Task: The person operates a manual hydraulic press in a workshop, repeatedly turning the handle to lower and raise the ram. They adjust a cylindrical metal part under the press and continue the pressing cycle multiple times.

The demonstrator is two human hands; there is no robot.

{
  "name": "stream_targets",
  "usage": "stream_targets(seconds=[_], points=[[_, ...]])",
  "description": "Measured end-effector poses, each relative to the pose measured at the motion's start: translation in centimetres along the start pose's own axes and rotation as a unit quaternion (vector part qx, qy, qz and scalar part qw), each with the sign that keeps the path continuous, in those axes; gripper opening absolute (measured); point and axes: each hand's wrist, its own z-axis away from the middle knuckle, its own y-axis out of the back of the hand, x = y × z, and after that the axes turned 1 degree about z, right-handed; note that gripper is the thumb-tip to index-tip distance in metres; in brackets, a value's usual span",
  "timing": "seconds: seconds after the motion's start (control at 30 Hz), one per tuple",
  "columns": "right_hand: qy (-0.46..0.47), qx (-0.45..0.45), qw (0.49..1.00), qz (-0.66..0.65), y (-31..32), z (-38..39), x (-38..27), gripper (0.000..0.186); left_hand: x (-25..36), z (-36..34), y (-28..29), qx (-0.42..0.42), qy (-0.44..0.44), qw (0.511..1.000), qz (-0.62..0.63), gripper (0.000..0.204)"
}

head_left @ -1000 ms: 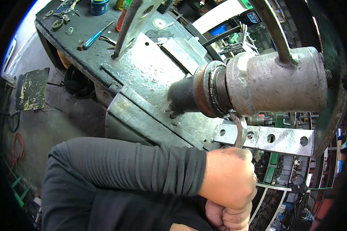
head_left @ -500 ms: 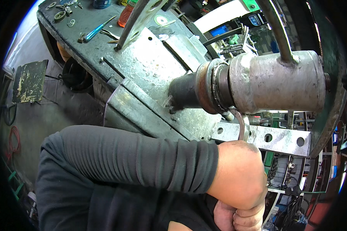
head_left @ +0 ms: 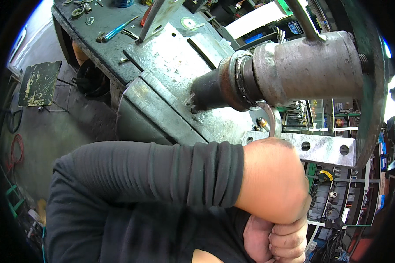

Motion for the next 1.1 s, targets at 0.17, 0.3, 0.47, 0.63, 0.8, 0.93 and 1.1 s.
stream_targets(seconds=[0.17,0.3,0.47,0.63,0.8,0.93,1.1], points=[[0.001,-0.013,1.0,-0.004,0.2,-0.1,-0.3,0.027,0.4,-0.3,0.0,0.012,0.006,1.0,-0.008,0.015],[-0.027,-0.054,0.998,0.014,1.0,-0.5,-1.0,0.027,0.4,-0.5,-0.5,-0.004,0.009,0.999,-0.043,0.013],[-0.045,-0.025,0.998,0.024,1.5,-0.7,-0.5,0.025,-0.2,-0.4,-0.1,0.008,0.021,0.993,-0.113,0.013],[-0.016,0.035,0.998,0.043,0.3,-0.6,-1.1,0.022,0.5,-0.6,0.2,-0.006,0.015,0.993,-0.115,0.011],[-0.017,-0.032,0.999,0.019,1.4,0.5,-1.5,0.022,-0.3,0.1,-1.2,0.039,-0.033,0.996,-0.077,0.014],[0.064,-0.043,0.996,-0.053,0.9,1.3,0.7,0.024,-0.6,0.7,-1.2,0.032,-0.049,0.996,-0.065,0.016],[0.052,0.034,0.998,-0.008,-0.2,0.5,0.5,0.025,-0.3,0.4,-0.5,0.035,-0.022,0.998,-0.046,0.015]])
